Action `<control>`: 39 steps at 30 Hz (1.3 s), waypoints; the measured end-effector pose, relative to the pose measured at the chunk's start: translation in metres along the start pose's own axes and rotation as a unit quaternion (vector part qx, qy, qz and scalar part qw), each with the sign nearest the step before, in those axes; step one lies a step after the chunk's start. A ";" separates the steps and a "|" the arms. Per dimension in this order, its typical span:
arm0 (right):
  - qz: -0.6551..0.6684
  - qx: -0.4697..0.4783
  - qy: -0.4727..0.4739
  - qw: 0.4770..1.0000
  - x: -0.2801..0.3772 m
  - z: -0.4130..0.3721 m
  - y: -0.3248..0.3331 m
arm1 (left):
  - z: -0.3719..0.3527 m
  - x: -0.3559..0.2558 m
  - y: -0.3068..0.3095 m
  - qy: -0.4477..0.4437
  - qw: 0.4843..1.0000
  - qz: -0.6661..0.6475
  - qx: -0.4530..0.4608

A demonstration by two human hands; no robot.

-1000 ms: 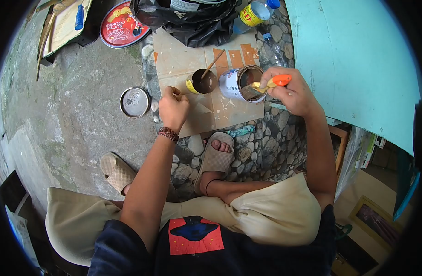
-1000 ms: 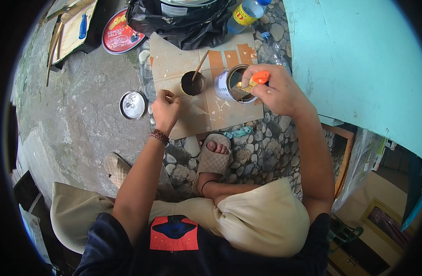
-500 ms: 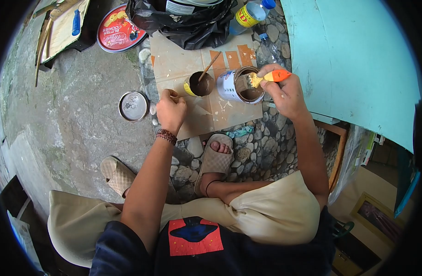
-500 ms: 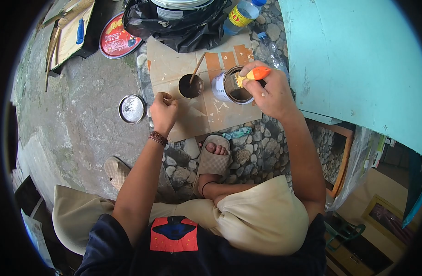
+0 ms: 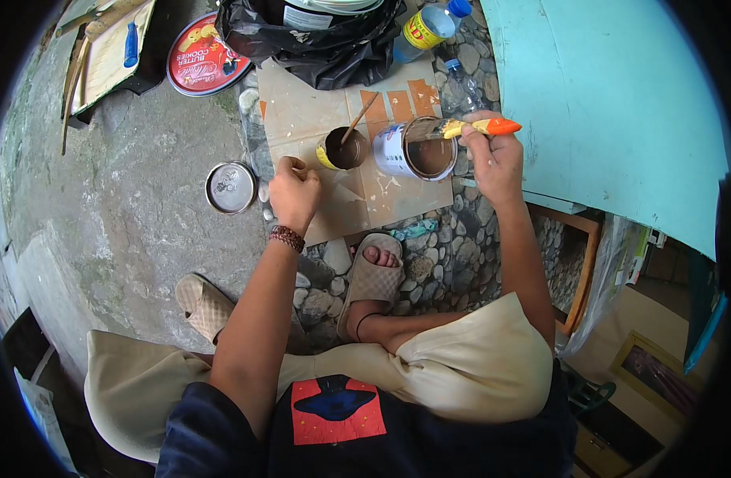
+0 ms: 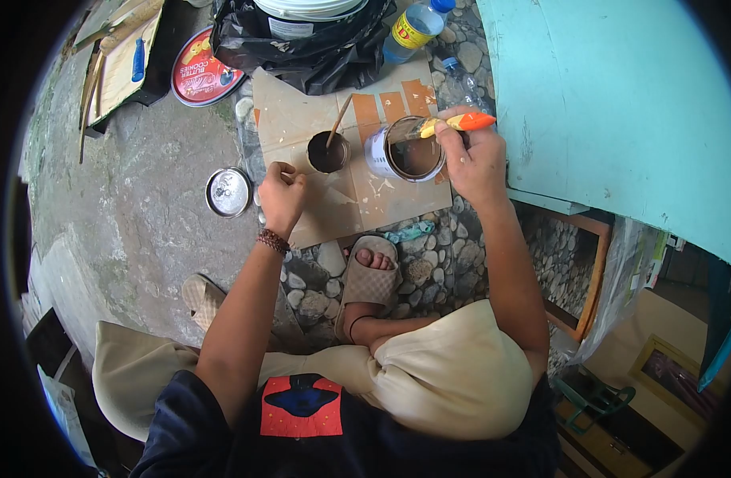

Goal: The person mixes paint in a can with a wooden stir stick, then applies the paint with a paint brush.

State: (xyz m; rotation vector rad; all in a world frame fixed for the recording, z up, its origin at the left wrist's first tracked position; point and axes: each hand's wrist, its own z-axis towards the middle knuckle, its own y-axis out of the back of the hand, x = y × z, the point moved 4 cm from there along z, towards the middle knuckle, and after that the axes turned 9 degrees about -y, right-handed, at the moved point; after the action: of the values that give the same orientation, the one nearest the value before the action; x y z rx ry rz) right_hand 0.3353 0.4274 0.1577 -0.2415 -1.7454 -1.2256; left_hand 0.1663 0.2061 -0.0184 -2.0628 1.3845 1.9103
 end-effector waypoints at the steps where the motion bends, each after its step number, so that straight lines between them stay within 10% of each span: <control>1: 0.000 -0.001 -0.001 1.000 -0.001 0.001 0.002 | 0.000 0.000 0.000 -0.002 1.000 -0.001 0.000; 39: -0.107 -0.204 0.040 0.972 0.005 -0.019 0.005 | 0.000 -0.003 -0.004 -0.014 1.000 0.011 0.009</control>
State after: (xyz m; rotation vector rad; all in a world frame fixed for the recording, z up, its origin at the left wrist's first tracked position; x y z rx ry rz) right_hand 0.3472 0.4129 0.1654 -0.2424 -1.4645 -1.7266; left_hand 0.1695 0.2101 -0.0179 -2.0139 1.4192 1.9201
